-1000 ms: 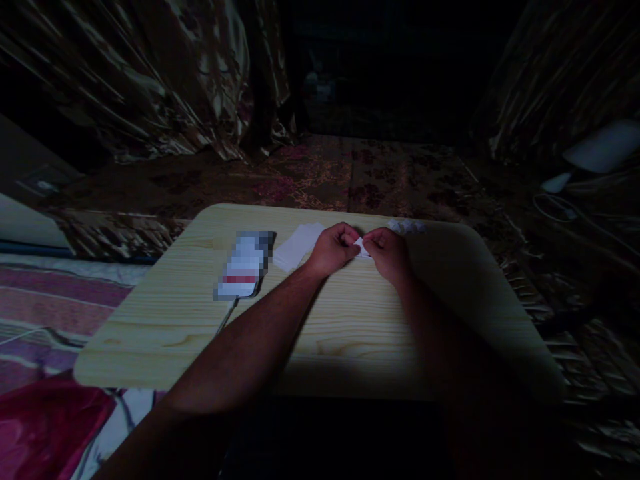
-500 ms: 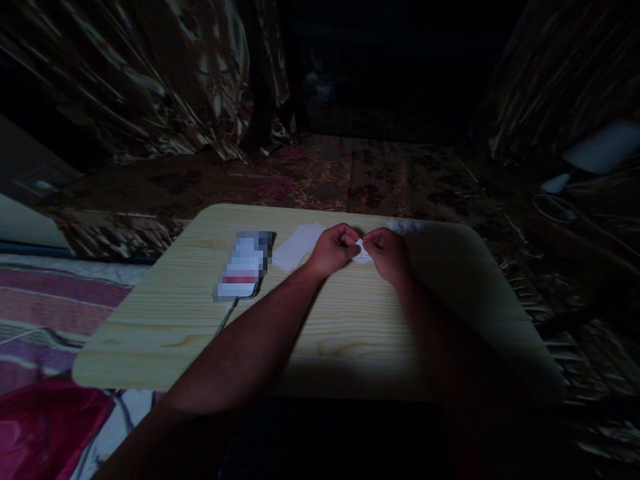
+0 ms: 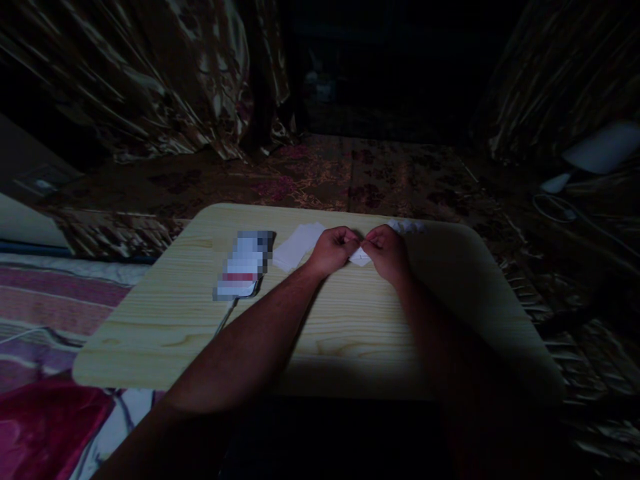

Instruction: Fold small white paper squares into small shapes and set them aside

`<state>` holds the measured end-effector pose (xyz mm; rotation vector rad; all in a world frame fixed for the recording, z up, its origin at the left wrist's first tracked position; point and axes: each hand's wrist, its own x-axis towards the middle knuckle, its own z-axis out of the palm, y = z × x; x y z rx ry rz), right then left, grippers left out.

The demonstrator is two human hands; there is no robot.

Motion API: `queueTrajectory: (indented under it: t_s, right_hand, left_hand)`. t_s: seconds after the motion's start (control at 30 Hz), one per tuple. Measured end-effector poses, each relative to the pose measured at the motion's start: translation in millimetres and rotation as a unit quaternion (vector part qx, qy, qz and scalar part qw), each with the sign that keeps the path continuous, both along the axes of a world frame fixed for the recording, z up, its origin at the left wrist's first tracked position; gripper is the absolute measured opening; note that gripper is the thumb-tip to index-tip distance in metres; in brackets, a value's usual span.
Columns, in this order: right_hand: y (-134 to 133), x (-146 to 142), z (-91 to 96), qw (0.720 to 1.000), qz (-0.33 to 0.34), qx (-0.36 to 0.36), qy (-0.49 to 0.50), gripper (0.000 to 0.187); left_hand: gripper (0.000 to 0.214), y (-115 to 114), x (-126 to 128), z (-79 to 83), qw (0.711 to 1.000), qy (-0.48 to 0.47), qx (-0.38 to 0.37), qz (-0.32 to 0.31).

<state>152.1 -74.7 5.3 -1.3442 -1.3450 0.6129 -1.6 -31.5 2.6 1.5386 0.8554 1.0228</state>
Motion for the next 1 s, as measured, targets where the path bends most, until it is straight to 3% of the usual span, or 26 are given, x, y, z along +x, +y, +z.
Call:
queueTrajectory:
  t_s: [0.3, 0.67, 1.0]
  right_hand:
    - [1.3, 2.1, -7.3, 0.999, 0.030, -0.030, 0.030, 0.024]
    - [-2.1, 0.8, -2.3, 0.998, 0.021, -0.045, -0.034, 0.014]
    - [-3.9, -0.8, -1.6, 0.997, 0.014, -0.036, -0.068, 0.012]
  left_hand:
    - [0.017, -1.3, -0.5, 4.8, 0.998, -0.044, -0.002, 0.038]
    - [0.016, -2.6, -1.0, 6.6, 0.998, -0.070, 0.003, 0.003]
    - [0.016, -5.3, -0.5, 8.7, 0.998, -0.051, 0.001, 0.020]
